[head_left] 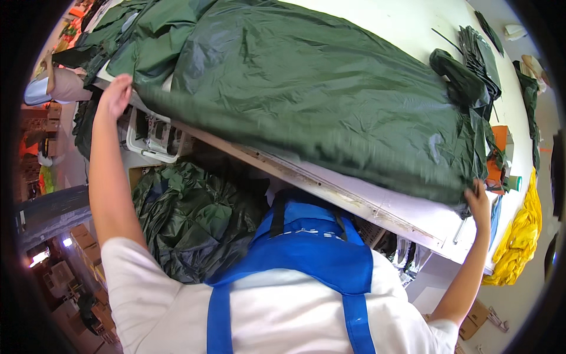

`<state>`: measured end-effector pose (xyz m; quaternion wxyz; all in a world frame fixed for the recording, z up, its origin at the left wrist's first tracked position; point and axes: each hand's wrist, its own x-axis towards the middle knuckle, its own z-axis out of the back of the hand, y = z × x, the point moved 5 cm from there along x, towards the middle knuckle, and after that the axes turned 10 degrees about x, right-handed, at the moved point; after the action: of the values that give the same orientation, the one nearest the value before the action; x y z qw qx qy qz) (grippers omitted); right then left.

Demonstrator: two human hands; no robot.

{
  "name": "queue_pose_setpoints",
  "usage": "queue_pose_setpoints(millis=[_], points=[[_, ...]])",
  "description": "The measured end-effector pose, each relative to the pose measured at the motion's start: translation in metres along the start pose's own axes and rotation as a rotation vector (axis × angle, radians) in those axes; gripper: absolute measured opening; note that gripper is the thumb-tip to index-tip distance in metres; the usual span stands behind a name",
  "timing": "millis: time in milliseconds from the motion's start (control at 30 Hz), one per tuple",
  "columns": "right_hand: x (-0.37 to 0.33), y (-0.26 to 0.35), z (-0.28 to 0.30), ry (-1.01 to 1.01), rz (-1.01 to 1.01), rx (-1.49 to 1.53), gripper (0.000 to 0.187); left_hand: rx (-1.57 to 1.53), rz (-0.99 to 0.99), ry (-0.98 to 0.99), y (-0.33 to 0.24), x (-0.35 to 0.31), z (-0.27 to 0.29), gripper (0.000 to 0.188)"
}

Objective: The person folds a large green tarp on a white worktable, smoothing and aligning edges, then folds it into a compact rectangle. The person places the folded tarp into a matching green pouch and secures it with a strap.

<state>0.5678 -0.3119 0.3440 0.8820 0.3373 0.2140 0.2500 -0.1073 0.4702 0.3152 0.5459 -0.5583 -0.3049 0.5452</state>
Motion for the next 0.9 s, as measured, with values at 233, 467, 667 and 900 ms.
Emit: queue_pose_setpoints(millis=[233, 467, 667, 900], points=[[0.148, -0.002, -0.056, -0.168, 0.035, -0.444, 0.043, 0.793, -1.042, 0.102, -0.063, -0.124, -0.388, 0.050], [0.140, -0.030, -0.075, -0.214, -0.120, -0.627, 0.051, 1.426, -1.111, 0.547, 0.054, -0.209, -0.558, 0.056], [0.027, -0.135, -0.022, -0.314, -0.220, -0.373, 0.042, 1.522, -1.159, 0.632, 0.077, -0.200, -0.580, 0.060], [-0.033, -0.141, 0.001, 0.161, -0.404, -0.375, 0.038, 1.470, -1.123, 0.863, 0.073, -0.246, -0.544, 0.064]])
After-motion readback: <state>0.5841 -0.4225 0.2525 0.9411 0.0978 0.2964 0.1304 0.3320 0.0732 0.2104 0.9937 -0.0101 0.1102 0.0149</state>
